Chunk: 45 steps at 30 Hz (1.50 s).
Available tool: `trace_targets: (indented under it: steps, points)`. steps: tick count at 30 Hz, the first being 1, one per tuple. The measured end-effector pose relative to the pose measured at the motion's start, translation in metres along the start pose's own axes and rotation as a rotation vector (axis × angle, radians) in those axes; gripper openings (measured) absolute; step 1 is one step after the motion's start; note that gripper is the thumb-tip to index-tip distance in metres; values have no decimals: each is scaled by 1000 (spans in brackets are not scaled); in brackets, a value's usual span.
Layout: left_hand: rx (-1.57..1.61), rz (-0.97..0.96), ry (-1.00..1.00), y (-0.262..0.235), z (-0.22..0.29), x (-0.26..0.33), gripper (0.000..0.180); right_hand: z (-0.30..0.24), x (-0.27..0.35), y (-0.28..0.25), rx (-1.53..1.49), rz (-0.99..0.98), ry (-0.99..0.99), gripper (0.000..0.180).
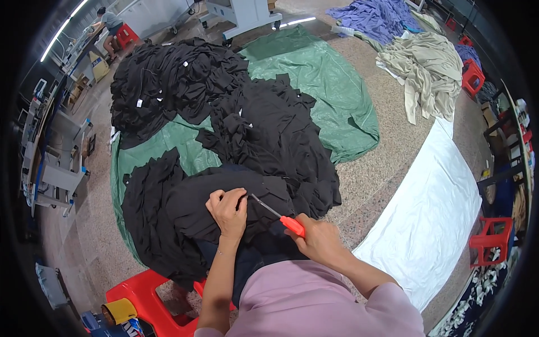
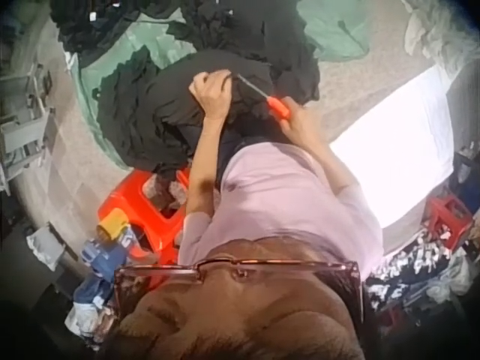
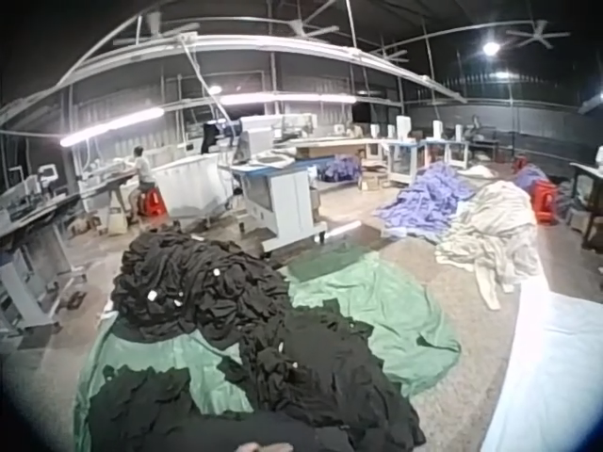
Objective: The recorder uses scissors to cut pieces of dark fabric from a large stack while sitting on a stool in a workshop.
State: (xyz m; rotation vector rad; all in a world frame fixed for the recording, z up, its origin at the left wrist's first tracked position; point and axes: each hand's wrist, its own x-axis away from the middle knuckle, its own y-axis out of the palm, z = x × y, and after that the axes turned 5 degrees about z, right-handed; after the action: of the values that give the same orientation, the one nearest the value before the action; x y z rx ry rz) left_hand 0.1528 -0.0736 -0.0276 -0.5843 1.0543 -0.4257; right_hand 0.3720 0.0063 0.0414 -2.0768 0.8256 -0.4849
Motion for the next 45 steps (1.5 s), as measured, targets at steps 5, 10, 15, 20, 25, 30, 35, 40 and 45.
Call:
trace_targets:
  steps: [5,10,15,20,25,30,35,40,45]
  points:
    - [151,78,-37,14,-8,13,19,3,0,6,-38,-3,-14,32]
    - [173,116,-43,15,-9,14,21,2,-3,6,-57,3,-29,33]
    - [200,128,-63,17,-12,17,21,3,-6,7,-35,-39,-27,35]
    - [198,141,-52,17,-11,18,22,5,-7,8,-24,-2,-24,35]
    - [196,143,-58,17,-10,19,23,6,-6,9,-36,-1,-24,36]
    - [333,121,-350,-6,2,9,20,12,-7,9,-70,64,12,29]
    - [351,185,-758,-43,5,58,17,22,3,4,-46,5,48,28]
    - [-72,12,-328,-47,7,61,42,20,7,23,-89,-18,-25,34]
    - [-3,-266,21,-60,-26,8,49,1,-29,65,-157,275,-207,54]
